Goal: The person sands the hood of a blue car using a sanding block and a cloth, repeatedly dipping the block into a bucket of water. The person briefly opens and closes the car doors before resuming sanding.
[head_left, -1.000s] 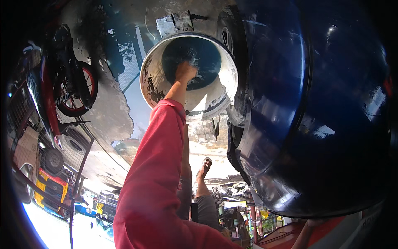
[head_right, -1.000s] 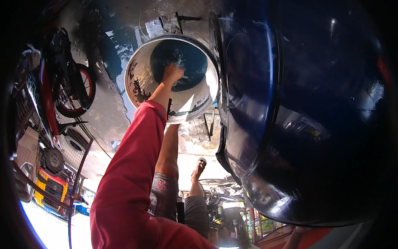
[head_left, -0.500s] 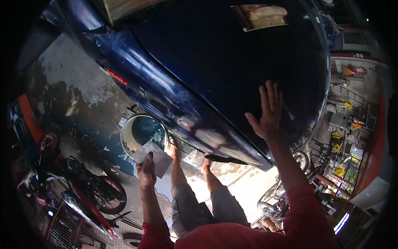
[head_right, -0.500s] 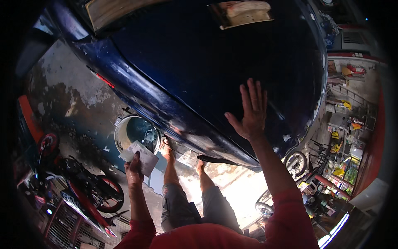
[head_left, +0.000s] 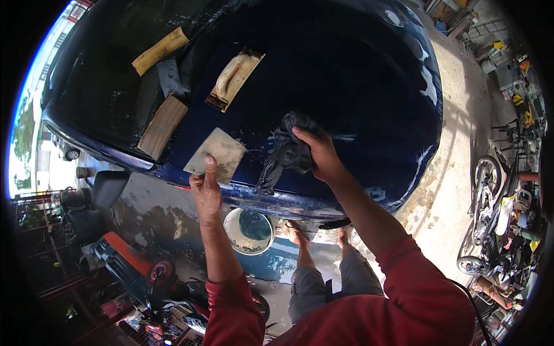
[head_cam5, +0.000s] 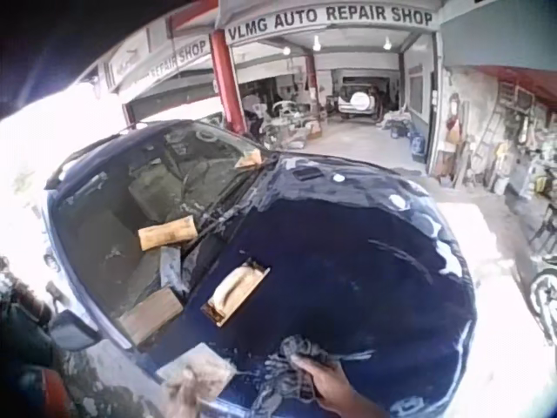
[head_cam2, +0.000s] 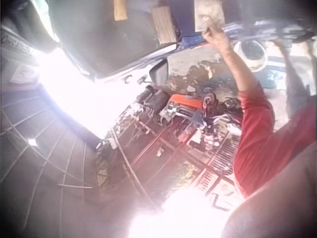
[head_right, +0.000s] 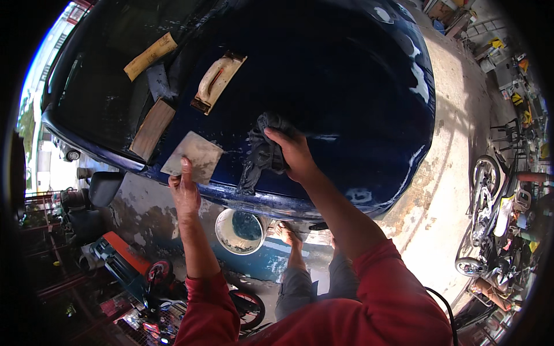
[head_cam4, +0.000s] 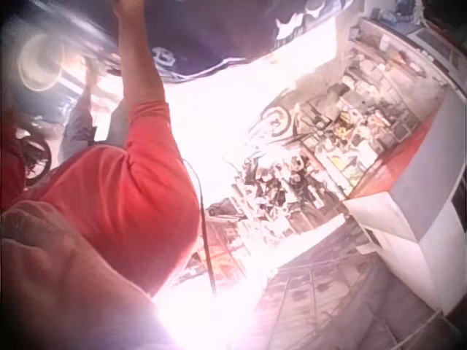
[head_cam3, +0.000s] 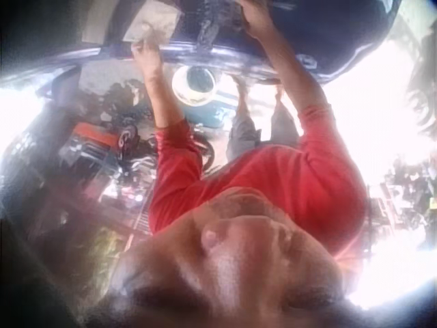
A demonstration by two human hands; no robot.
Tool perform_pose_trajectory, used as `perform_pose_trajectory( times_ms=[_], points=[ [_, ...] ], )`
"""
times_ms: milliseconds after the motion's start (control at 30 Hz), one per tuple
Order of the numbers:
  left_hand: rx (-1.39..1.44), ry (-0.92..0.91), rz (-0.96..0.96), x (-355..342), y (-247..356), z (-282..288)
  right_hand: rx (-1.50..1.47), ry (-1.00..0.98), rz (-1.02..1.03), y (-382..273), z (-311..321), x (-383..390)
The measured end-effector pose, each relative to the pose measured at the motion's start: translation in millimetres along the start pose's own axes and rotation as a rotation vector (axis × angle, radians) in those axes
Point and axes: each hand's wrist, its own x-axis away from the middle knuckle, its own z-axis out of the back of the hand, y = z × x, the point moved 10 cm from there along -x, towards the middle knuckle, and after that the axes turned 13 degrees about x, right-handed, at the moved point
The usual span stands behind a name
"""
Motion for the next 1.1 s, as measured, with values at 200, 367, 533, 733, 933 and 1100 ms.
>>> perform_pose_trajectory(
  times_ms=[200, 367, 533, 733, 933, 1100],
  points=[
    [-0.579, 0.397, -0.313, -37, -52, 2, 1.701, 0.238, 0.858, -47, -59, -22],
    [-0.482, 0.548, -0.21, -32, -97, 27, 2.075, 0.082, 0.71, -20, -31, -114],
    [-0.521, 0.53, -0.352, -29, -86, 27, 2.011, 0.51, 0.448, -120, 54, -219],
    [-0.653, 0.545, -0.245, -30, -92, 25, 2.014, 0.782, 0.337, -134, 203, -118],
    [-0.785, 0.523, -0.264, -29, -92, 27, 2.056, 0.61, 0.324, -73, 272, 57],
    [-0.791, 0.454, -0.427, -32, -90, 20, 2.051, 0.751, 0.221, -84, 292, 59]
  ],
)
